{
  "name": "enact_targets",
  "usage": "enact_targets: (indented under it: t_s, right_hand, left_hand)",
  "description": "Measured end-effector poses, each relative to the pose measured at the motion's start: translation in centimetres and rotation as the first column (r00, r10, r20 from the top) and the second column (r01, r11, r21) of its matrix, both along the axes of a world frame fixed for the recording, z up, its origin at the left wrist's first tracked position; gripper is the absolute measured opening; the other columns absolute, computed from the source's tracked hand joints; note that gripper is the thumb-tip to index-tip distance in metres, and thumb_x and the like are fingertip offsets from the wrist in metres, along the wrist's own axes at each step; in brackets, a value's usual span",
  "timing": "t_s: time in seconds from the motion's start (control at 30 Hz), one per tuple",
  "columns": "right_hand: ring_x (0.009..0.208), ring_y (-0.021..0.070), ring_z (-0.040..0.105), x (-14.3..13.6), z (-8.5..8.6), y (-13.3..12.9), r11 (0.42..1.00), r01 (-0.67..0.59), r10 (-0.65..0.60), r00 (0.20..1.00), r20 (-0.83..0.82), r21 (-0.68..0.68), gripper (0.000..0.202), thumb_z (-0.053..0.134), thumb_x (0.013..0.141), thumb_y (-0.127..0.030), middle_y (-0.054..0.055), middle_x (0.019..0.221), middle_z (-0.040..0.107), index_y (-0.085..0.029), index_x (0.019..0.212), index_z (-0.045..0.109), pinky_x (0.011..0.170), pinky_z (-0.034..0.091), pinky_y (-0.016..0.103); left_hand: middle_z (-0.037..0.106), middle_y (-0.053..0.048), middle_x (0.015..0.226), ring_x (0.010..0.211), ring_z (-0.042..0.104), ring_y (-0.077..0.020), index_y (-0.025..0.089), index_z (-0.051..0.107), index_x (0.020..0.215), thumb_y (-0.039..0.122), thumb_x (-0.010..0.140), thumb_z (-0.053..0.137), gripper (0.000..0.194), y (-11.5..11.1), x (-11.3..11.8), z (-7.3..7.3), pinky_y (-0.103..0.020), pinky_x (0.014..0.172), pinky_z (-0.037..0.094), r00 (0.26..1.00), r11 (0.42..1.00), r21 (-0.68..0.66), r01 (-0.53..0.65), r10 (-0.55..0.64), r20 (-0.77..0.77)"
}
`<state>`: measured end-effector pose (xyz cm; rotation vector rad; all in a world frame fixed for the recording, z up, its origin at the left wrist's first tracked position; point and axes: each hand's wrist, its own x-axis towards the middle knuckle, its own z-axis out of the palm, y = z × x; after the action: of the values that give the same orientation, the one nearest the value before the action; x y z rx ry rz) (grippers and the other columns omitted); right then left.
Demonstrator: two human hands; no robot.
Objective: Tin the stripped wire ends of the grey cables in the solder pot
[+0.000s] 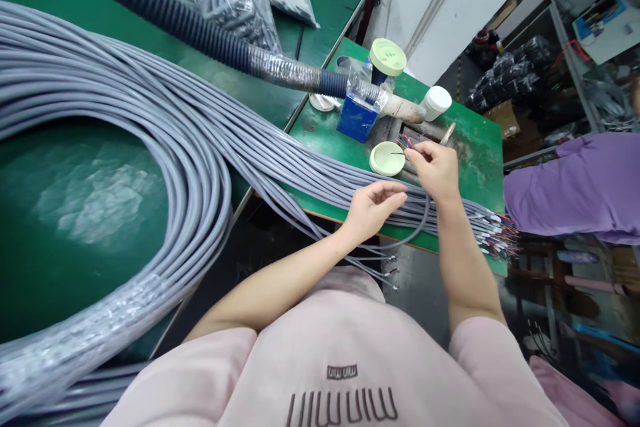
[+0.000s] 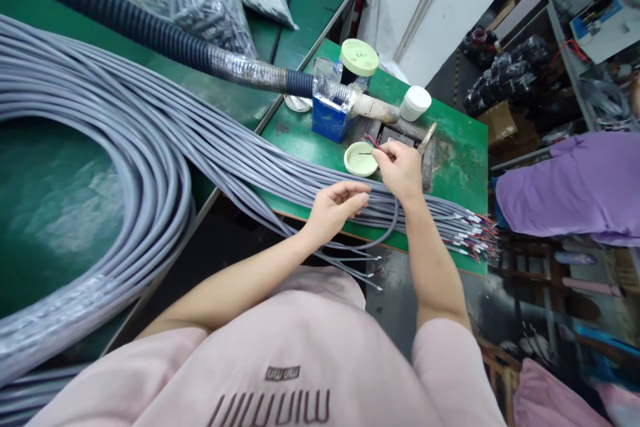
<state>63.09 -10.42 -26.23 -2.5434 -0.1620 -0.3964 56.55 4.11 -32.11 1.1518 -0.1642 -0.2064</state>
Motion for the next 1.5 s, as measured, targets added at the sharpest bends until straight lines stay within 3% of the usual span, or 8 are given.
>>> enact_targets:
  t_s: [0.1,0.23,0.47,0.77,0.9,1.03,1.2,1.5]
  right_hand:
    - [0.055,0.011,0.046,-2.4,0.6,0.2,0.987,0.024,-0.035,0.997,0.063,0.157,0.023,0.061,0.081,-0.032,-0.003,0.058,0.053,-0.017,0.064,0.061,0.055,0.036,0.025]
    - [0.058,0.0113,0.051,-4.7,0.9,1.0,0.967,0.009,-0.028,0.997,0.074,0.253,0.019,0.063,0.081,-0.03,-0.002,0.063,0.058,-0.018,0.068,0.065,0.057,0.04,0.025]
    - [0.062,0.0125,0.055,-6.0,0.6,1.7,0.942,-0.015,-0.015,0.996,0.088,0.335,0.018,0.062,0.084,-0.029,-0.002,0.066,0.062,-0.018,0.071,0.067,0.063,0.044,0.026]
    - [0.068,0.0155,0.055,-5.0,-0.5,1.8,0.988,0.001,-0.031,0.982,0.186,0.157,0.019,0.059,0.086,-0.034,0.0,0.069,0.06,-0.02,0.074,0.065,0.068,0.044,0.03]
    - [0.064,0.0152,0.052,-2.7,-0.5,0.9,1.0,0.016,-0.014,0.997,0.081,-0.024,0.022,0.057,0.084,-0.032,0.0,0.065,0.057,-0.019,0.067,0.061,0.063,0.039,0.028]
    - [0.061,0.0151,0.05,0.2,-0.4,0.6,0.977,-0.029,0.011,0.996,-0.087,-0.21,0.022,0.056,0.081,-0.031,0.001,0.062,0.059,-0.018,0.064,0.062,0.058,0.033,0.027]
    - [0.068,0.0199,0.059,2.4,-1.0,1.3,0.892,-0.068,-0.034,0.976,-0.217,-0.447,0.024,0.054,0.082,-0.032,0.006,0.071,0.069,-0.018,0.072,0.07,0.062,0.034,0.03]
    - [0.079,0.0259,0.065,3.3,-1.9,2.1,0.777,-0.102,-0.086,0.96,-0.265,-0.621,0.028,0.051,0.085,-0.031,0.013,0.085,0.074,-0.016,0.083,0.074,0.07,0.04,0.034]
  left_hand:
    - [0.064,0.002,0.067,0.049,0.049,-0.0045,0.016,0.067,0.095,0.033,0.073,0.074,0.029,-0.7,0.9,1.0,-0.017,0.046,0.034,0.953,0.961,-0.276,0.019,-0.101,-0.286]
    - [0.062,0.004,0.067,0.048,0.048,-0.0021,0.018,0.064,0.096,0.03,0.068,0.078,0.033,-1.8,1.8,1.2,-0.015,0.045,0.032,0.93,0.895,-0.443,-0.057,-0.113,-0.349]
    - [0.062,0.004,0.068,0.047,0.046,-0.0002,0.016,0.062,0.082,0.03,0.069,0.078,0.025,-2.2,1.4,1.6,-0.013,0.044,0.032,0.939,0.846,-0.526,-0.083,-0.11,-0.325]
    - [0.056,0.006,0.071,0.047,0.044,0.0015,0.015,0.06,0.083,0.029,0.071,0.078,0.026,-2.4,1.3,1.6,-0.012,0.045,0.033,0.878,0.762,-0.642,-0.084,-0.248,-0.409]
    - [0.06,0.004,0.071,0.048,0.046,-0.0018,0.015,0.063,0.099,0.033,0.071,0.076,0.036,-2.2,0.4,1.0,-0.015,0.046,0.033,0.916,0.898,-0.434,0.069,-0.23,-0.329]
    - [0.061,0.002,0.069,0.057,0.051,-0.0081,0.018,0.063,0.111,0.029,0.078,0.068,0.036,-0.8,-0.7,-0.1,-0.022,0.059,0.041,0.99,0.994,0.094,0.062,-0.074,0.124]
    - [0.066,-0.004,0.071,0.067,0.056,-0.0149,0.018,0.068,0.083,0.028,0.088,0.054,0.018,0.6,-0.4,-2.2,-0.029,0.069,0.04,0.758,0.807,0.519,-0.281,-0.146,0.636]
    - [0.068,-0.005,0.074,0.071,0.057,-0.0167,0.02,0.068,0.088,0.031,0.091,0.048,0.023,0.2,-0.2,-3.9,-0.03,0.064,0.035,0.626,0.699,0.59,-0.404,-0.258,0.735]
